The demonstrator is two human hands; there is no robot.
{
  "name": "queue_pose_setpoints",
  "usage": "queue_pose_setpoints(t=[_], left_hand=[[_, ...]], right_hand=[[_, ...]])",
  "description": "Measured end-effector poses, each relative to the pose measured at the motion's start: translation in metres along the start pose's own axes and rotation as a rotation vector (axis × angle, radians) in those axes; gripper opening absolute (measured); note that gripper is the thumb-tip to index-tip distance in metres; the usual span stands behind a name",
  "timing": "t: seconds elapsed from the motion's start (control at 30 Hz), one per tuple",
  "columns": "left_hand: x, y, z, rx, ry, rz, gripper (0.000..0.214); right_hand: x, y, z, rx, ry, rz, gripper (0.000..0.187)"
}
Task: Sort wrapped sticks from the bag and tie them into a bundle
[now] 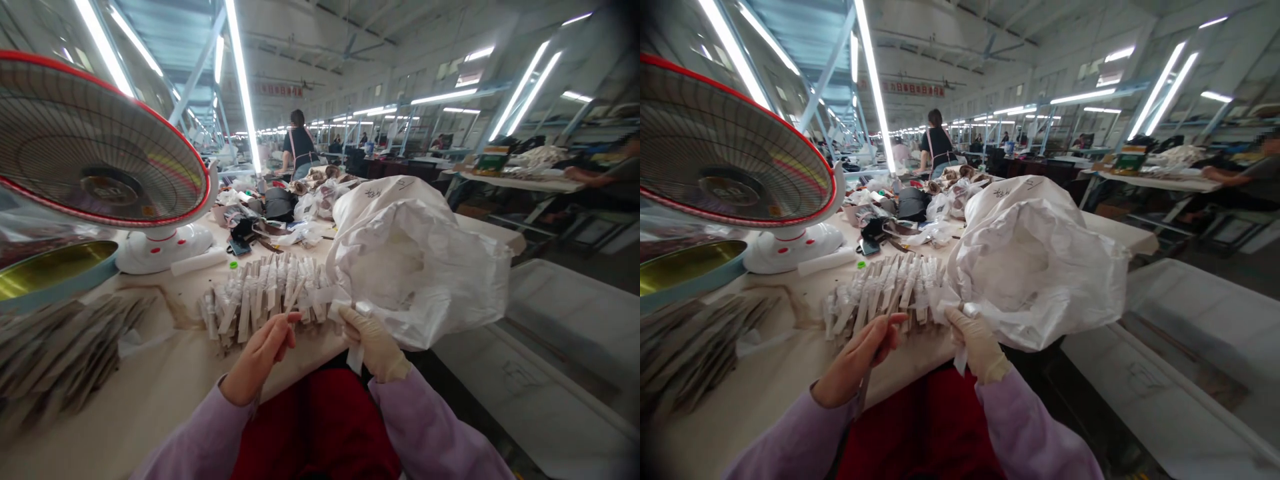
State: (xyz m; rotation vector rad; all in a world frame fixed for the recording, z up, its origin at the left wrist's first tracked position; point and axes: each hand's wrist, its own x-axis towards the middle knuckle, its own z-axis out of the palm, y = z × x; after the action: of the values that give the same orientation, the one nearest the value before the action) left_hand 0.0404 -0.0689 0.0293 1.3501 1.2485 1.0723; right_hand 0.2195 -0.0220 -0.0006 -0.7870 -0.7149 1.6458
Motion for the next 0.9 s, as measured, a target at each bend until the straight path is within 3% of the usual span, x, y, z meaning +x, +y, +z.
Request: queue_pose_setpoints(t=[0.23,0.4,0.57,0.7,0.9], left_hand=[[-0.015,-0.010,-0.003,0.319,-0.131,0.108,0.039],[-0.006,-0.017,-0.006,0.451,-0.076,0.153,0.040],[-0.006,-0.023,-0.019,0.548,-0.011,0.178,0.039],[-0.006,-0.021,-0.018,0.610,0.045,0.180,0.040],[-0.002,-0.023,-0.008,0.619,0.099,0.146,0.041]], right_hand=[[0.011,-0.006,-0.002,0.106,0.029,0.045,0.040],[0.010,0.002,0.001,0.071,-0.039,0.021,0.033],[0.011,0.003,-0.004,-0.057,-0.034,-0.039,0.028],[0.006,0.008,0.003,-0.201,-0.028,-0.065,0.027],[-0.006,0.020,0.012,-0.561,0.169,-0.100,0.025]])
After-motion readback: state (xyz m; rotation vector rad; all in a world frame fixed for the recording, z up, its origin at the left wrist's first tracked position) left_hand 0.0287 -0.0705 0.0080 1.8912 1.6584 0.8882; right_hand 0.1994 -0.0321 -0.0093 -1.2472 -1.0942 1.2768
